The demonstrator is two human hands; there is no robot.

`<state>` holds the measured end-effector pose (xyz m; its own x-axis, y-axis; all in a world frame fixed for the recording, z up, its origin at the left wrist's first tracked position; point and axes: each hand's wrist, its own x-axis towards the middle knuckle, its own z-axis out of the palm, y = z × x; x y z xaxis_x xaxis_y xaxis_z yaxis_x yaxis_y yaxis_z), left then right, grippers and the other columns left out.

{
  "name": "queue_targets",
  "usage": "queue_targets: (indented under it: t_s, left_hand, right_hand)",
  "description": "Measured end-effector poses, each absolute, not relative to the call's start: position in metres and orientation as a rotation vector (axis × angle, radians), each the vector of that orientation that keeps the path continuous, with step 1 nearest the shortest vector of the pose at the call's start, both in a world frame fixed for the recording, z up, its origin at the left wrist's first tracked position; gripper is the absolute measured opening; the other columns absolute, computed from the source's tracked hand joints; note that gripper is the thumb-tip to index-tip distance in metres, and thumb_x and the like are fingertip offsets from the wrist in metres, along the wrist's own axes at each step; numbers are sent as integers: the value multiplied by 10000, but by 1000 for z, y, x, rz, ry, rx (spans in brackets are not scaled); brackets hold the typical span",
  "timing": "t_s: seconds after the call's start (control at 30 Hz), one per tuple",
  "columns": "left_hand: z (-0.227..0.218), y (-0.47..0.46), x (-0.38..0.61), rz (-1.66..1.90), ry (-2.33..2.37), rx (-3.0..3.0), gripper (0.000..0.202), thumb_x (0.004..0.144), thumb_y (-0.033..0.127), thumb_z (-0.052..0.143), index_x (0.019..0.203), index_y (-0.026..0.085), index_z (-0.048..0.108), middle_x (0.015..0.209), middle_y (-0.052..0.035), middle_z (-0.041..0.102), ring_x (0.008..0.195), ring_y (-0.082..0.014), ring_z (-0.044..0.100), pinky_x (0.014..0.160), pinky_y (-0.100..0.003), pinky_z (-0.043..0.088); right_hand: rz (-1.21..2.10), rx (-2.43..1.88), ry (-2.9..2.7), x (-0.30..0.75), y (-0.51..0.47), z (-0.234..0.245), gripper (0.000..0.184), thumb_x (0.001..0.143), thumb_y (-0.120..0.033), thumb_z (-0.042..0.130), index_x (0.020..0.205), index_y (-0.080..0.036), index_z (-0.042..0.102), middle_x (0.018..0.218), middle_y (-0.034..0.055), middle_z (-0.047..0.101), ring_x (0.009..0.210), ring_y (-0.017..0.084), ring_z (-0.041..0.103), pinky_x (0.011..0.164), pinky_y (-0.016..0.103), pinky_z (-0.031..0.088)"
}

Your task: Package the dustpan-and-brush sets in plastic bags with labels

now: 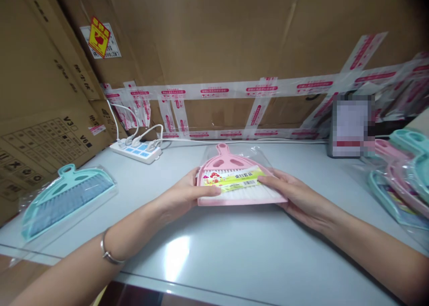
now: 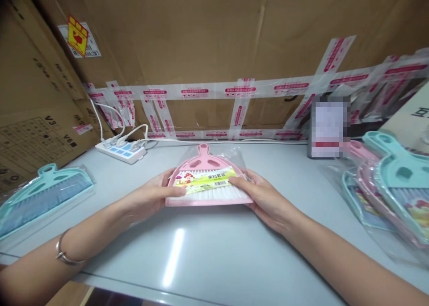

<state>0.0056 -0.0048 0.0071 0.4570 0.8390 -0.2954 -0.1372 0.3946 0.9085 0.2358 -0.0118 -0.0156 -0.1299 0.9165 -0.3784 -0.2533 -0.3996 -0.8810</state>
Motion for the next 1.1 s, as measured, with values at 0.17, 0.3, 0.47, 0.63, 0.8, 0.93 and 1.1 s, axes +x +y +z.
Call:
queue_targets:
  t_s: [0.17,0.3,0.47,0.63,0.8,0.93,1.1]
  left_hand:
    - [7,-5,1,745,900,1038,1006,541,44,788,1394,195,277,1283,-148,538,1115,-227,559,954,-345,429]
    - [3,-1,1,759,918,1080,789,576,78,769,1288,151,437,1151,-136,621,1000,-219,615,838,-306,490]
    - [-3,3,3,807,1069,1027,608,589,163,800,1126,131,517,1041,-113,651,709,-125,645,576,-207,515]
    - [-9,4,4,780,1108,1061,508,633,267,789,1036,96,531,868,-98,651,505,-71,574,451,-193,471]
    - [-12,3,3,797,1069,1087,610,608,239,803,1127,121,504,1007,-123,641,666,-111,613,512,-206,487]
    - [-13,5,2,796,1152,1116,692,613,241,795,1187,96,437,770,-37,630,485,-51,515,443,-187,399]
    - [-10,6,-7,795,1280,1515,875,632,389,761,1323,140,284,651,34,554,480,-102,496,491,-245,373]
  right_hand:
    - [1632,-1266,-827,236,-11,-19,452,792,-261,651,1202,-112,534,1060,108,676,881,182,667,762,230,567]
    - [1697,-1203,-910,240,-15,-14,462,781,-275,661,1211,-159,535,1130,93,651,973,192,644,813,253,560]
    - [1808,-1052,-1027,245,-14,-13,495,693,-167,735,1157,-189,563,1194,73,620,1045,185,613,870,249,539]
    - [1723,-1267,-791,239,-10,-19,114,740,-118,687,846,-99,651,814,94,714,709,127,688,651,131,568]
    - [1641,-1405,-748,234,-11,-17,133,790,-131,640,665,-87,653,646,91,694,511,92,640,503,101,535]
    - [1610,-1444,-821,233,-11,-15,230,813,-186,627,601,-96,628,563,83,666,440,97,610,413,119,500]
    - [1617,-1429,-843,235,-12,-15,299,839,-246,599,571,-114,595,497,68,635,395,94,583,381,124,470]
